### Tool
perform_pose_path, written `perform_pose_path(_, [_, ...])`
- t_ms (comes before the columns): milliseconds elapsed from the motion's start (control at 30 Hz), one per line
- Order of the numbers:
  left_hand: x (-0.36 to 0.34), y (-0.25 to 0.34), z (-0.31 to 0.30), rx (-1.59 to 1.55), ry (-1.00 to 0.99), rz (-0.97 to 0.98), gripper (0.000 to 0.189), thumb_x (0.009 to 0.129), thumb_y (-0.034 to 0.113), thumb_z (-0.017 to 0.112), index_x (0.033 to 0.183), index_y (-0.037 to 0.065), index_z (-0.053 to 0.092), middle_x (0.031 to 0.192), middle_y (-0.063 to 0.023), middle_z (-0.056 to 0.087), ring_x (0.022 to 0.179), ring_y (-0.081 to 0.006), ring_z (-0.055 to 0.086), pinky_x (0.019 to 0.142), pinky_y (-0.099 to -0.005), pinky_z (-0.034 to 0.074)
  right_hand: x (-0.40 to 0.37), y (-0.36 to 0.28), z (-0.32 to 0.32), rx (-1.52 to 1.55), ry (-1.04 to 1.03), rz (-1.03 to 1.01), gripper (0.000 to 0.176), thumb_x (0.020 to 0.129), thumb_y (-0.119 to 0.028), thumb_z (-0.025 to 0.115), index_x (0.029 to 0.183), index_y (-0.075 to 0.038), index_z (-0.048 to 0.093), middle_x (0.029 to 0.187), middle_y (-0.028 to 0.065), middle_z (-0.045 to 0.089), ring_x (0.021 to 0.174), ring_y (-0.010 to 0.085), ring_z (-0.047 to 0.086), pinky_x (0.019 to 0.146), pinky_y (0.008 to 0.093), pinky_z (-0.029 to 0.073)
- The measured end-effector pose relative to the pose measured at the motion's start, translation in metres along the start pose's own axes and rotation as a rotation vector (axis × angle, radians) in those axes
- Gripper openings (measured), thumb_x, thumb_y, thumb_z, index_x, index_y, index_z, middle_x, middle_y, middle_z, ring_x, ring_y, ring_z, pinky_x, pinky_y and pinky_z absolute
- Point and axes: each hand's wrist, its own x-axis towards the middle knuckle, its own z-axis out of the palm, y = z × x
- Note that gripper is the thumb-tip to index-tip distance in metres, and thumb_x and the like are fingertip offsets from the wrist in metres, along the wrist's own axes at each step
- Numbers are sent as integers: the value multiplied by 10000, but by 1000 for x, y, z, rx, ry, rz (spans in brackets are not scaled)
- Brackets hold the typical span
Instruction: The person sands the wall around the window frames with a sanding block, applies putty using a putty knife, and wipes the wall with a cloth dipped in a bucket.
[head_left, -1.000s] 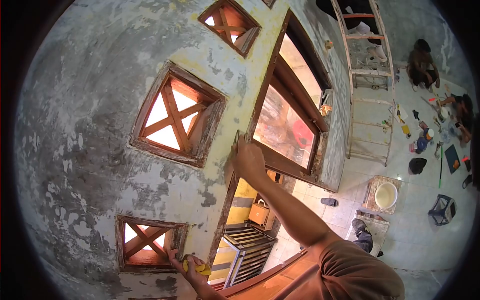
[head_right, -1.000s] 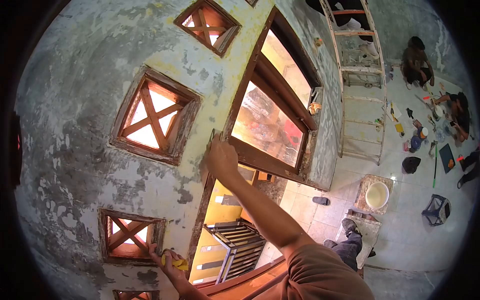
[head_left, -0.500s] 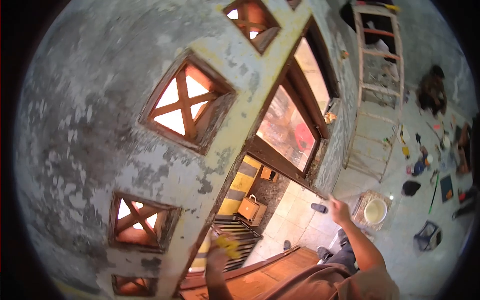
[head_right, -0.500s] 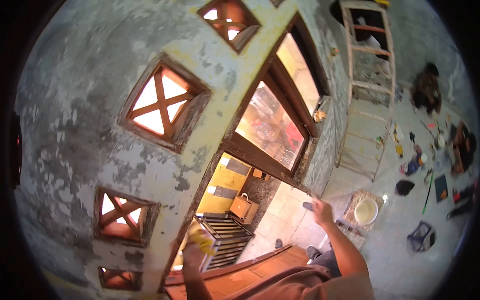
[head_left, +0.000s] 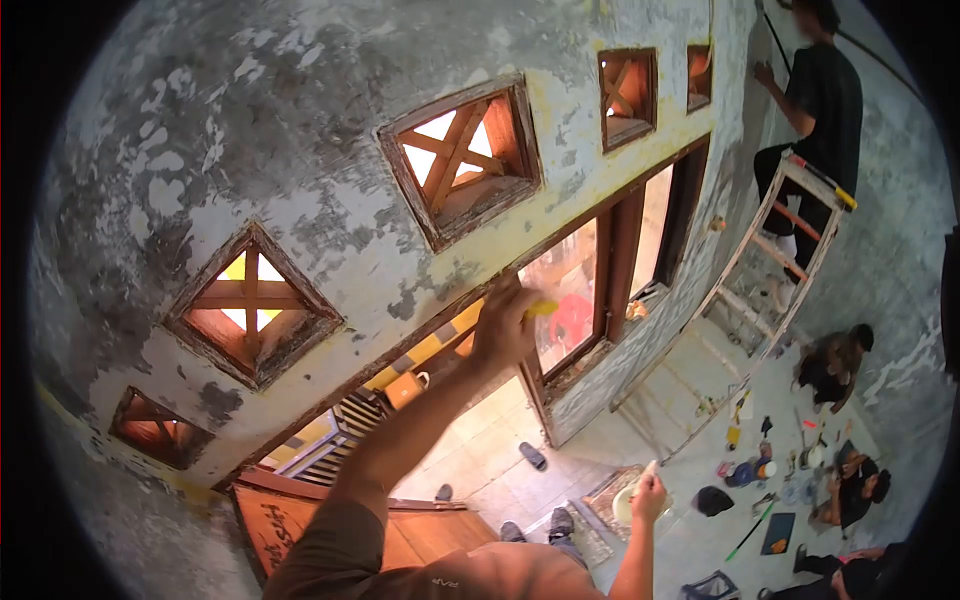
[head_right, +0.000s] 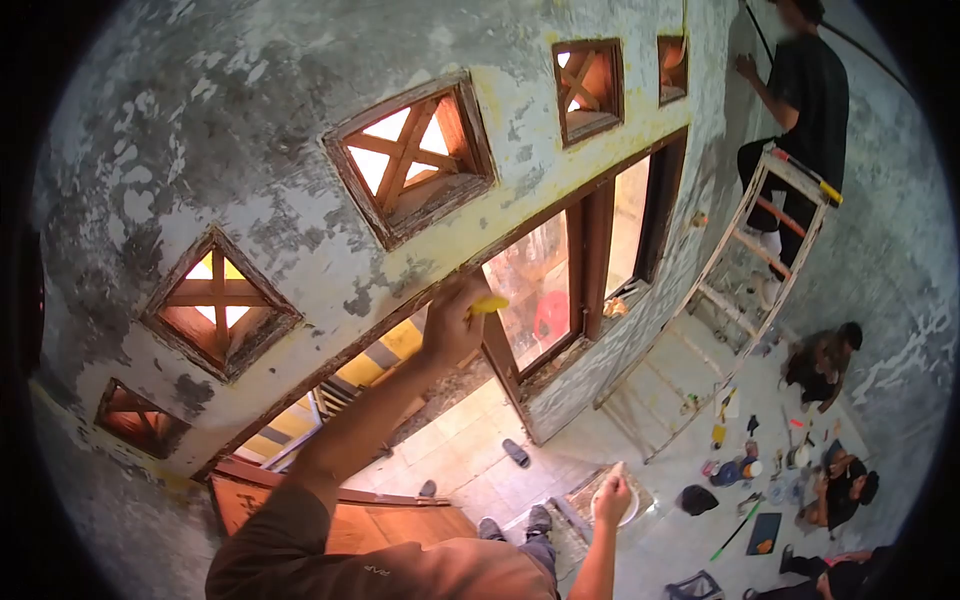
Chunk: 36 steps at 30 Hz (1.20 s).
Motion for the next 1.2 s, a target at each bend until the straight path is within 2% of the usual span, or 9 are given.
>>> perform_pose_path(167, [165,8,14,190,-125,678,195,736,60,566,923,57,622,1010,-68,627,1097,-258,561,926,-380,469,0,-63,24,-80,-119,-177,325,901,-249,511,793,50,577,616,182,547,551,262,532,520,416,391])
perform_pose_path(233, [183,-19,44,316,-281,680,163,762,85,564,911,78,631,1051,-53,635,1157,-237,543,1008,-394,421,3,-60,24,-185,-239,-67,319,907,-256,489,922,22,647,832,257,641,794,412,626,667,469,459])
perform_pose_path(300, [190,-50,70,549,-482,691,163,795,130,557,929,94,644,1119,-44,633,1206,-228,518,1090,-407,333,-5,-74,14,-209,-227,-108,303,903,-247,497,889,21,638,802,254,631,767,411,619,648,474,448])
perform_pose_path(333, [193,-56,71,753,-845,468,229,805,168,562,1005,98,648,1175,-61,617,1243,-219,490,1134,-406,261,-6,-76,15,-230,-212,-135,291,899,-239,504,855,19,629,772,251,621,741,410,613,629,479,438])
perform_pose_path(467, [153,-100,67,740,-644,629,314,794,170,567,1079,59,637,1218,-86,604,1267,-220,471,1133,-389,263,-19,-22,3,-165,-95,-63,293,890,-221,511,754,36,547,703,243,579,667,415,560,609,476,419])
perform_pose_path(600, [109,-75,1,718,-1113,500,513,781,162,582,1272,23,529,1387,-101,495,1302,-222,436,1132,-386,271,-42,22,-23,-159,-49,105,315,898,-231,482,790,52,567,741,256,588,697,420,562,653,484,424])
perform_pose_path(700, [1,-86,-74,771,-913,485,673,773,83,569,1419,38,382,1422,-100,458,1340,-213,390,1120,-393,295,-57,36,-59,-241,9,23,329,906,-233,456,806,58,572,775,265,605,722,439,570,667,497,425])
perform_pose_path(833, [1,-50,-106,783,-907,359,621,808,60,497,1415,9,374,1438,-128,432,1343,-218,395,1133,-383,277,-58,61,-86,-220,114,158,348,907,-236,441,822,75,573,799,277,613,726,441,576,662,502,426])
perform_pose_path(1200, [155,-95,44,828,-927,735,392,918,155,434,1299,105,510,1460,-48,413,1366,-180,351,1169,-355,232,-24,51,-77,-208,67,217,333,920,-210,454,924,94,592,814,282,623,742,436,600,681,493,446])
